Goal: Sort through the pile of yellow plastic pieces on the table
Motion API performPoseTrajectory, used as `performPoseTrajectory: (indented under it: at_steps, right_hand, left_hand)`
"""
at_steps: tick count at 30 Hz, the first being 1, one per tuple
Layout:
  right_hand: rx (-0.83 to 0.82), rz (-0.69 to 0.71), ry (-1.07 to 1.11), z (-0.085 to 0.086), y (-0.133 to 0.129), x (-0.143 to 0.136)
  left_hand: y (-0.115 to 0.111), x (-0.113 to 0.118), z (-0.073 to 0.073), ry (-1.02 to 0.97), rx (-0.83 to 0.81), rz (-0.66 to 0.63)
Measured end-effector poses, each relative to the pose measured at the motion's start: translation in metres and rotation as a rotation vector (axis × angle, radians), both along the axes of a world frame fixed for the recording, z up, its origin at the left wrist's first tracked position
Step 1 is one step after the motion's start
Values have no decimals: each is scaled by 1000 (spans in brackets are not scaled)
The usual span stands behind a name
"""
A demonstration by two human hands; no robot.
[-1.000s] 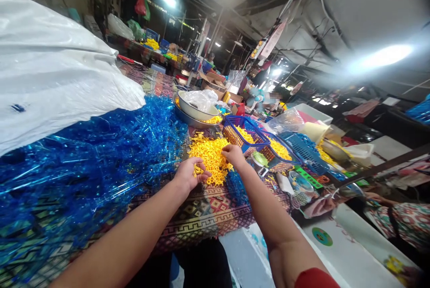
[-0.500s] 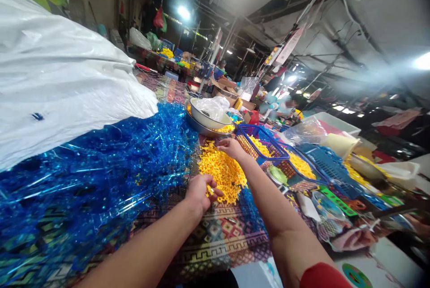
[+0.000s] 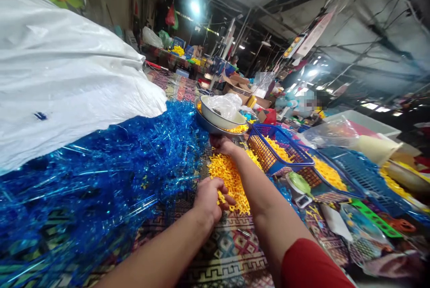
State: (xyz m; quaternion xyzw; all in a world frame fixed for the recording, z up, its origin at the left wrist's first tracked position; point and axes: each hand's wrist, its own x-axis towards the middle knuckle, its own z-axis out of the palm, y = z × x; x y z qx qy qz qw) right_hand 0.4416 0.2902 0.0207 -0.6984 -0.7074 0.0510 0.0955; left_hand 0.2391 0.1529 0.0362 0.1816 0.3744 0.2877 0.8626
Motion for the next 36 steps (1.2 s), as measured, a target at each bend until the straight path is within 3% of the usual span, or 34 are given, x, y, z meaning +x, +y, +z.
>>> performPoseTrajectory:
  at_steps: [6,11,18,26,36]
  right_hand:
    - [-93,-62,-68,33,-33,6]
    - [-41,-116,41,56,-75,19]
    - [206,-254,480,52,-120,18]
    - [255,-431,1034,53,-149,13]
    - [390,-518,1337,43,-167,10]
  left_hand:
    - [0,-1,0,20,4,-16]
    - [0,-4,5,-5,33,-28]
    - [-1,-5,6,2,56,-55]
    - [-2,-5,2,-66,50,-106]
    - [-2,-7,6,-98,22,-129]
